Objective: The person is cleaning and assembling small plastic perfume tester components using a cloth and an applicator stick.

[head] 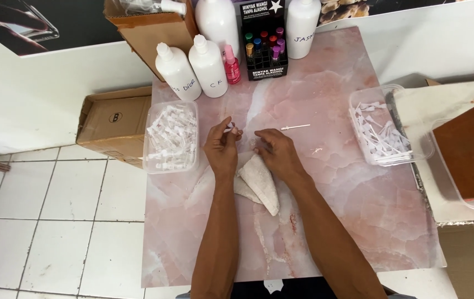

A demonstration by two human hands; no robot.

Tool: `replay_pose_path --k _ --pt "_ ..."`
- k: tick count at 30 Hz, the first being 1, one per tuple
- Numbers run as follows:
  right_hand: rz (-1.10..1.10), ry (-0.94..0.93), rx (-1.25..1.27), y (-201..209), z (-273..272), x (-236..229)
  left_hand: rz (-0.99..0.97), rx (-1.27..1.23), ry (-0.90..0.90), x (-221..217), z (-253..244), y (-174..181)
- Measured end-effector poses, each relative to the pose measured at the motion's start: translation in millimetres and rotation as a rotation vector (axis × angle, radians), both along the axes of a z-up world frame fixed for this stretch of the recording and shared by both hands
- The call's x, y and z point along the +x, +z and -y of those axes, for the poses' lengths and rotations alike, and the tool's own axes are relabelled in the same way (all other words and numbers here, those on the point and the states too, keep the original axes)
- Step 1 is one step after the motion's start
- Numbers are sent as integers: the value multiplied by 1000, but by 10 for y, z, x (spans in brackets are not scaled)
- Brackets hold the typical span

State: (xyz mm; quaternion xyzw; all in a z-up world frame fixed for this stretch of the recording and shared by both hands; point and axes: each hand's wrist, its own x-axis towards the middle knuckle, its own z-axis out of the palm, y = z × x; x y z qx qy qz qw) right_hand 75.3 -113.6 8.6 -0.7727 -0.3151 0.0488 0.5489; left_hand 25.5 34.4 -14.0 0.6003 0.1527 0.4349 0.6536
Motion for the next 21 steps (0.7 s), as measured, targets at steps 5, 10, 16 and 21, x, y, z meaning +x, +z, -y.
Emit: replay_pose_path --k 5,10,16,21 --pt "86 -48 -53 -97 -74 -8 -53 -127 -34 17 70 -49" --pt "224 -99 -64 -293 -129 34 -92 -260 -61 -56 66 95" --pt "286 -147 -34 -262 -136 6 -93 -380 -130 -130 92 181" --pt "298 -99 24 -118 -161 -20 -96 -539 -120 -123 68 227"
